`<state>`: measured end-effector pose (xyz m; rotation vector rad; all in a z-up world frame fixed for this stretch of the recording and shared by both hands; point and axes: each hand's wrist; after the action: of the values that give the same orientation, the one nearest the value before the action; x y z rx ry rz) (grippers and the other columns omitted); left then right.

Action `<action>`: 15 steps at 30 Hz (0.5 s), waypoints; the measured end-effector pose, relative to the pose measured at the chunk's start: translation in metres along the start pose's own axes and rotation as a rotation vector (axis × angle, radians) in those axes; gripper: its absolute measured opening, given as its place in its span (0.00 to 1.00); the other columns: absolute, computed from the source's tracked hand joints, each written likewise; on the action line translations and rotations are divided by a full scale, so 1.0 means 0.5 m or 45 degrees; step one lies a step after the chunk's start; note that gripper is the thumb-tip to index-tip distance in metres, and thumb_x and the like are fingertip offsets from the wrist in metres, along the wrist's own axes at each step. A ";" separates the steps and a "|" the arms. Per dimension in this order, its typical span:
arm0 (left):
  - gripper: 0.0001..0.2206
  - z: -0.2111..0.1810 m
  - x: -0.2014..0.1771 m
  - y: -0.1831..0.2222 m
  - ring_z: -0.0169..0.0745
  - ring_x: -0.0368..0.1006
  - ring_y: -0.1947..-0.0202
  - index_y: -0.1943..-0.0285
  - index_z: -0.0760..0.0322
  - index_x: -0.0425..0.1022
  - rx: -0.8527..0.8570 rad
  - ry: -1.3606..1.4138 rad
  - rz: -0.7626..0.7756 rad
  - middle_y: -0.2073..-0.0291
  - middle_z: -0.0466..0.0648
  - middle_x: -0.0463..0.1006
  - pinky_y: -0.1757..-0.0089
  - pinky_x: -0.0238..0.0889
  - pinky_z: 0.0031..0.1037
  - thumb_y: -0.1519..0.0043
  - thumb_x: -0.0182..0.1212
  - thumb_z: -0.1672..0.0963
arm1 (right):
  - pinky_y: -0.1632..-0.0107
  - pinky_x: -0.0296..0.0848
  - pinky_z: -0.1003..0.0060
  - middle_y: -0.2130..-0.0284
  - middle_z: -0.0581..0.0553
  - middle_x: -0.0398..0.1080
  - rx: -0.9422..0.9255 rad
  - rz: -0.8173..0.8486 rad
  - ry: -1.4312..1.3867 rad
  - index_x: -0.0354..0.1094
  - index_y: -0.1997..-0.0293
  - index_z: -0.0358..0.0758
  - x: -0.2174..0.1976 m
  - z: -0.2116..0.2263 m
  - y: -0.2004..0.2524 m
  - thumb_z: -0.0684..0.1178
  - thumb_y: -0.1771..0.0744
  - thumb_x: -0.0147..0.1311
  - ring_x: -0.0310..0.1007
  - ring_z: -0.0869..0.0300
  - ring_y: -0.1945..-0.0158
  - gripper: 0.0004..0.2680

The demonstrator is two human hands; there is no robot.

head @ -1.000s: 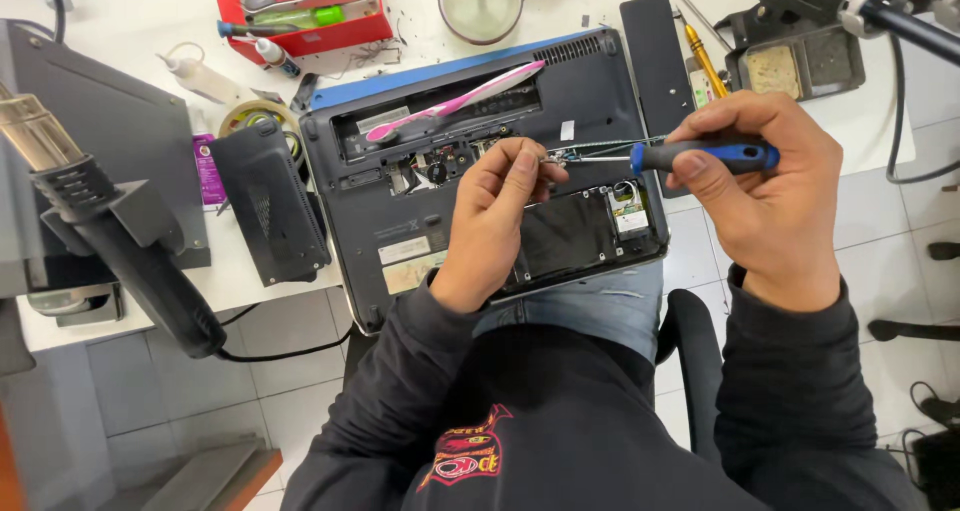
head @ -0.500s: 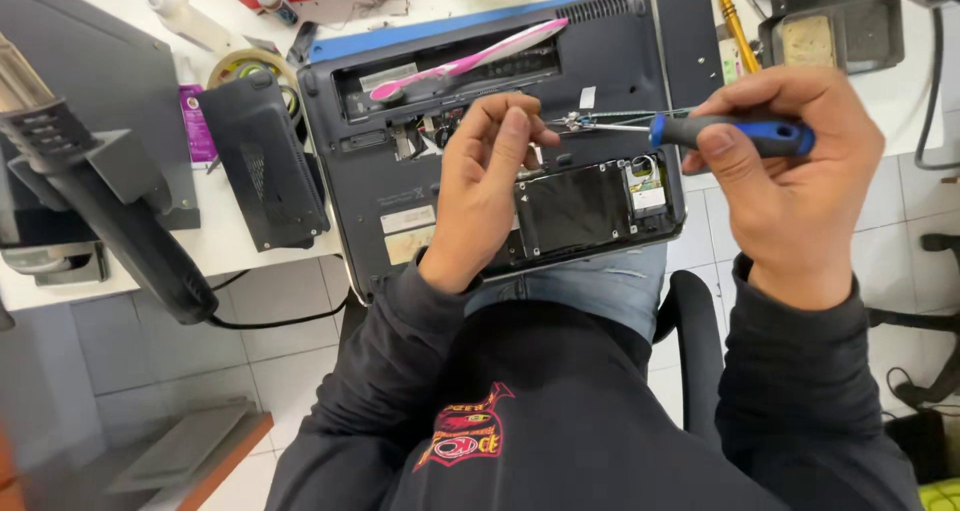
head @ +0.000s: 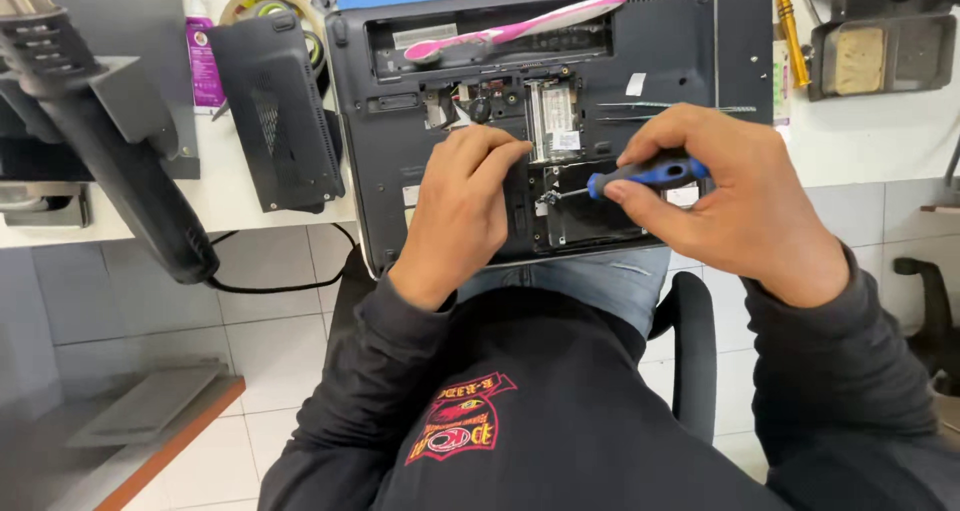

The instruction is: The person places a hard drive into the drive bay of an open laptop and secures it with multiple screws using a screwdriver. The person repeatedly tightens and adjusts the screws to ensure the drive is firmly mounted.

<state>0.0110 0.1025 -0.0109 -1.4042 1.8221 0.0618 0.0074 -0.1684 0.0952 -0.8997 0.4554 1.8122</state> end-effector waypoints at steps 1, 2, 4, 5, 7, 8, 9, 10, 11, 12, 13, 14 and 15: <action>0.19 0.001 0.000 0.001 0.59 0.74 0.45 0.39 0.72 0.78 -0.005 0.003 -0.004 0.48 0.54 0.78 0.45 0.67 0.45 0.36 0.51 0.71 | 0.50 0.75 0.63 0.56 0.44 0.80 -0.001 0.007 0.002 0.75 0.51 0.34 0.004 0.003 -0.001 0.43 0.29 0.72 0.79 0.56 0.54 0.08; 0.18 0.002 0.000 0.002 0.58 0.74 0.46 0.39 0.72 0.77 -0.003 0.022 -0.016 0.48 0.54 0.78 0.45 0.67 0.45 0.35 0.50 0.70 | 0.49 0.77 0.63 0.55 0.44 0.80 0.007 0.023 -0.014 0.76 0.50 0.34 0.007 0.005 -0.003 0.43 0.29 0.72 0.80 0.56 0.53 0.08; 0.17 0.003 0.001 0.001 0.58 0.74 0.47 0.39 0.72 0.77 0.000 0.046 -0.031 0.48 0.54 0.78 0.46 0.67 0.45 0.34 0.50 0.70 | 0.48 0.78 0.63 0.55 0.43 0.81 0.018 0.041 -0.025 0.76 0.50 0.34 0.010 0.007 -0.003 0.43 0.30 0.72 0.81 0.55 0.53 0.08; 0.18 0.004 0.001 0.001 0.58 0.74 0.47 0.40 0.72 0.77 0.002 0.045 -0.031 0.49 0.54 0.78 0.47 0.67 0.45 0.35 0.50 0.70 | 0.48 0.78 0.63 0.55 0.43 0.80 0.024 0.043 -0.030 0.76 0.50 0.34 0.012 0.008 -0.002 0.42 0.30 0.72 0.80 0.56 0.53 0.08; 0.18 0.005 0.000 0.001 0.58 0.74 0.47 0.40 0.71 0.77 0.002 0.047 -0.032 0.49 0.53 0.78 0.48 0.66 0.44 0.35 0.50 0.70 | 0.48 0.78 0.64 0.55 0.43 0.80 0.032 0.047 -0.033 0.75 0.51 0.34 0.015 0.008 0.000 0.41 0.30 0.71 0.80 0.56 0.53 0.07; 0.17 0.004 -0.001 0.001 0.58 0.75 0.47 0.40 0.71 0.77 0.006 0.050 -0.035 0.49 0.54 0.78 0.48 0.67 0.45 0.34 0.50 0.70 | 0.47 0.78 0.63 0.55 0.43 0.81 0.038 0.038 -0.015 0.76 0.51 0.34 0.016 0.006 0.002 0.42 0.29 0.72 0.80 0.56 0.53 0.07; 0.17 0.004 -0.002 0.001 0.58 0.75 0.46 0.39 0.71 0.77 0.012 0.052 -0.039 0.49 0.54 0.78 0.47 0.67 0.45 0.34 0.51 0.70 | 0.47 0.77 0.62 0.55 0.43 0.81 0.043 0.026 0.005 0.76 0.51 0.34 0.016 0.005 0.003 0.42 0.29 0.72 0.81 0.55 0.52 0.07; 0.17 0.004 -0.002 0.001 0.58 0.75 0.46 0.39 0.71 0.77 0.012 0.055 -0.041 0.49 0.54 0.78 0.47 0.67 0.45 0.34 0.51 0.70 | 0.47 0.77 0.62 0.55 0.43 0.81 0.043 0.028 0.008 0.76 0.51 0.34 0.016 0.006 0.005 0.42 0.29 0.72 0.81 0.55 0.52 0.07; 0.17 0.004 -0.002 0.002 0.58 0.75 0.47 0.39 0.71 0.77 0.013 0.050 -0.038 0.49 0.53 0.78 0.49 0.67 0.44 0.34 0.51 0.70 | 0.47 0.77 0.62 0.55 0.43 0.81 0.054 0.021 0.013 0.76 0.51 0.34 0.015 0.006 0.006 0.42 0.29 0.72 0.81 0.56 0.52 0.07; 0.17 0.004 -0.003 0.002 0.58 0.75 0.47 0.39 0.71 0.77 0.014 0.045 -0.036 0.49 0.53 0.78 0.50 0.66 0.44 0.34 0.51 0.70 | 0.47 0.76 0.62 0.54 0.43 0.81 0.065 0.014 0.017 0.76 0.51 0.34 0.014 0.007 0.006 0.42 0.29 0.72 0.80 0.56 0.52 0.07; 0.17 0.004 -0.003 0.002 0.58 0.75 0.47 0.39 0.71 0.77 0.016 0.045 -0.038 0.49 0.53 0.78 0.50 0.66 0.44 0.34 0.51 0.70 | 0.47 0.76 0.62 0.54 0.43 0.81 0.063 0.014 0.020 0.76 0.51 0.34 0.014 0.008 0.006 0.42 0.29 0.72 0.80 0.56 0.52 0.07; 0.17 0.004 -0.003 0.003 0.58 0.75 0.47 0.40 0.71 0.77 0.012 0.048 -0.037 0.49 0.53 0.78 0.50 0.66 0.44 0.34 0.51 0.70 | 0.47 0.76 0.62 0.54 0.43 0.81 0.063 0.016 0.021 0.76 0.50 0.34 0.014 0.008 0.006 0.42 0.29 0.72 0.80 0.56 0.51 0.08; 0.17 0.003 -0.003 0.004 0.57 0.75 0.47 0.40 0.71 0.77 0.007 0.052 -0.034 0.49 0.53 0.78 0.50 0.66 0.44 0.35 0.51 0.70 | 0.47 0.76 0.62 0.54 0.43 0.81 0.064 0.020 0.021 0.75 0.50 0.34 0.014 0.008 0.007 0.43 0.29 0.72 0.81 0.56 0.51 0.08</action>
<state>0.0101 0.1051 -0.0118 -1.4355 1.8347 0.0148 0.0012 -0.1628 0.0921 -0.8794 0.5178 1.8007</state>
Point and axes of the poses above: each hand's wrist, its own y-axis away from the middle knuckle, its own x-axis out of the palm, z = x × y
